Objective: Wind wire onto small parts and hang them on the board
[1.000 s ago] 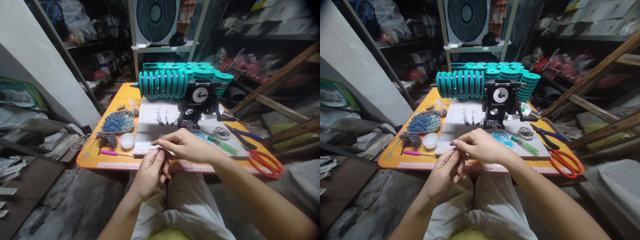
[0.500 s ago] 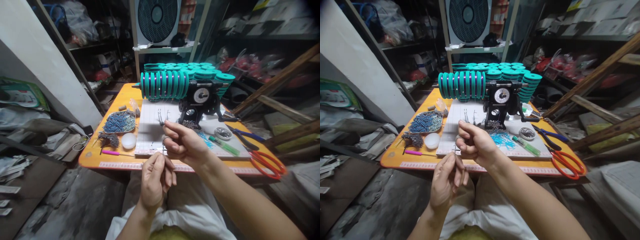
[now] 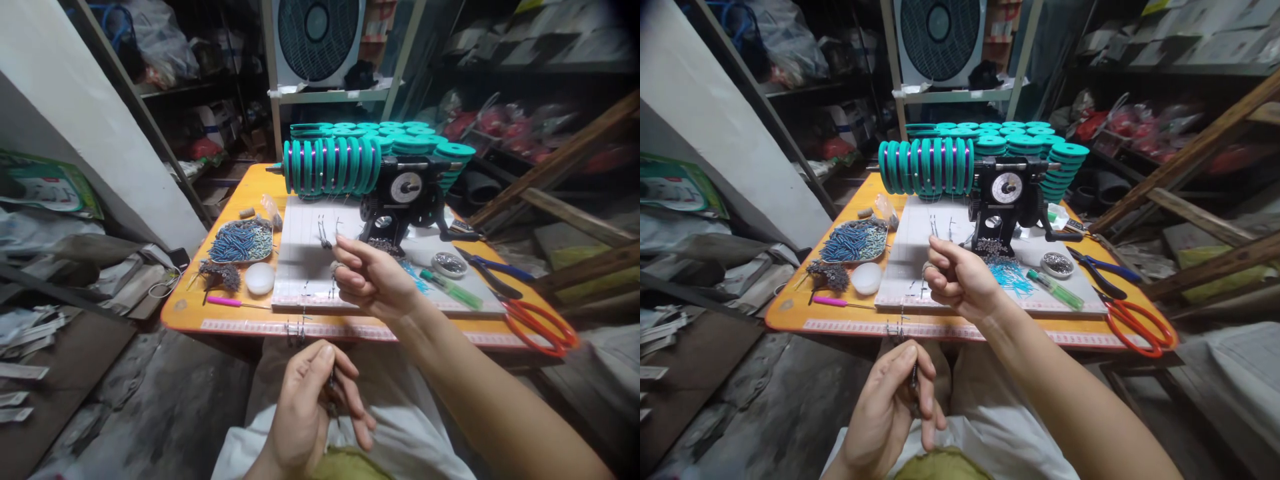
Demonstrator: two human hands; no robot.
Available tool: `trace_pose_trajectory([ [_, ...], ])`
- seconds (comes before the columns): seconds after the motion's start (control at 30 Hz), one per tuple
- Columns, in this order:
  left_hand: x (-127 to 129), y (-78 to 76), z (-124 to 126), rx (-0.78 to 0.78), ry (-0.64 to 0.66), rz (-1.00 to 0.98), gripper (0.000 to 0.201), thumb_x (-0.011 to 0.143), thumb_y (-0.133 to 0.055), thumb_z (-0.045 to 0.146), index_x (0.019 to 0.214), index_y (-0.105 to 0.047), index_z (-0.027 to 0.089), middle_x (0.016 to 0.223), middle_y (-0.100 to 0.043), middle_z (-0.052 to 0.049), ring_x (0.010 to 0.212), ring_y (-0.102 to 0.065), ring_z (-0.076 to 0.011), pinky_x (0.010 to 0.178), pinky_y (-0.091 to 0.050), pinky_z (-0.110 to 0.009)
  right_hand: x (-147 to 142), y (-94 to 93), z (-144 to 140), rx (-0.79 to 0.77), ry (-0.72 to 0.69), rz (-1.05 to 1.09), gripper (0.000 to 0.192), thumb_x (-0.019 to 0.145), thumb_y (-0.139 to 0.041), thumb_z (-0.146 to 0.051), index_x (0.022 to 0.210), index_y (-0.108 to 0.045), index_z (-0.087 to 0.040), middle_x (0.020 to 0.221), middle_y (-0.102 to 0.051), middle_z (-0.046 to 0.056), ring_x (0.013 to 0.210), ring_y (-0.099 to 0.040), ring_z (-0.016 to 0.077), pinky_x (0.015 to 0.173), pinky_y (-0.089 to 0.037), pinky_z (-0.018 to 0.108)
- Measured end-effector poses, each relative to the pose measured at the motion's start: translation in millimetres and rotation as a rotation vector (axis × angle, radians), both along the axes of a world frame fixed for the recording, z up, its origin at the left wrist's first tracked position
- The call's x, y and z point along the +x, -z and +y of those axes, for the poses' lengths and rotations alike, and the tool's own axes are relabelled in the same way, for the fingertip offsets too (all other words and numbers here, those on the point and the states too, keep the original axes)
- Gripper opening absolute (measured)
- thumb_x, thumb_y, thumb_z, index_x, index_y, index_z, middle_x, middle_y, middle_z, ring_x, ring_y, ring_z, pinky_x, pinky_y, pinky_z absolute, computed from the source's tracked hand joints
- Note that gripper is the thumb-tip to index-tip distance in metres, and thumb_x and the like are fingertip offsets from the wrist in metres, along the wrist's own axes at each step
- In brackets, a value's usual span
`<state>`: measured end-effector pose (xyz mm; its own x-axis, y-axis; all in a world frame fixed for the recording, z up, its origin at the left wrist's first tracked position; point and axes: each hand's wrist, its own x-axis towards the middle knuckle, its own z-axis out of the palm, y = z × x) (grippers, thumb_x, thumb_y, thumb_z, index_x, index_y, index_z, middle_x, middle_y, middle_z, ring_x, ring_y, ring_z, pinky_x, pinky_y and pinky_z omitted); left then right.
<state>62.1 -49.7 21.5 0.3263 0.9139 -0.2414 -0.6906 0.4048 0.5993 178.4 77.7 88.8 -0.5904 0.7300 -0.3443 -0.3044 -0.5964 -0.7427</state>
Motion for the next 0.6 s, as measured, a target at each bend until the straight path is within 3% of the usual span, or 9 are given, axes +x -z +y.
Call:
trace_pose_trajectory([
  [0.27,-5.1,6.8,-9.5,-0.07,0.035,-0.02,0.034,0.091,-0.044,0.037,0.074,-0.057,0.011,0.049,-0.06,-0.003,0.035,-0.058,-0.015,0.04,-0.048,-0.021,-0.4,3.4,-1.7,0.03,-0.041,-0.012,0.045,0.088,-0.035,-0.048,0.07,-0.016,-0.012,0.043,-0.031,-0.007,0.029,-0.01,-0.0018,0.032,-0.004,0.013],
  [0.43,-8.0,12.1,-16.4,0.01,0.069,-0.056,0.034,0.089,-0.047,0.038,0.09,-0.063,0.008,0.056,-0.065,-0.007,0.048,-0.065,-0.0175,0.05,-0.054,-0.025,1.0,3.2,0.3,0.051,-0.073,-0.035,0.047,0.087,-0.035,-0.052,0.071,-0.017,-0.012,0.045,-0.034,-0.007,0.029,-0.01,-0.0027,0.033,-0.004,0.013],
  [0.6,-12.3,28.9,-27.3,0.004,0.136,-0.186,0.035,0.092,-0.044,0.038,0.077,-0.061,0.011,0.052,-0.066,-0.007,0.047,-0.065,-0.0161,0.045,-0.051,-0.018,2.0,5.9,1.9,0.052,-0.07,-0.031,0.046,0.087,-0.036,-0.051,0.071,-0.017,-0.011,0.045,-0.035,-0.007,0.029,-0.01,-0.0029,0.033,-0.005,0.012],
])
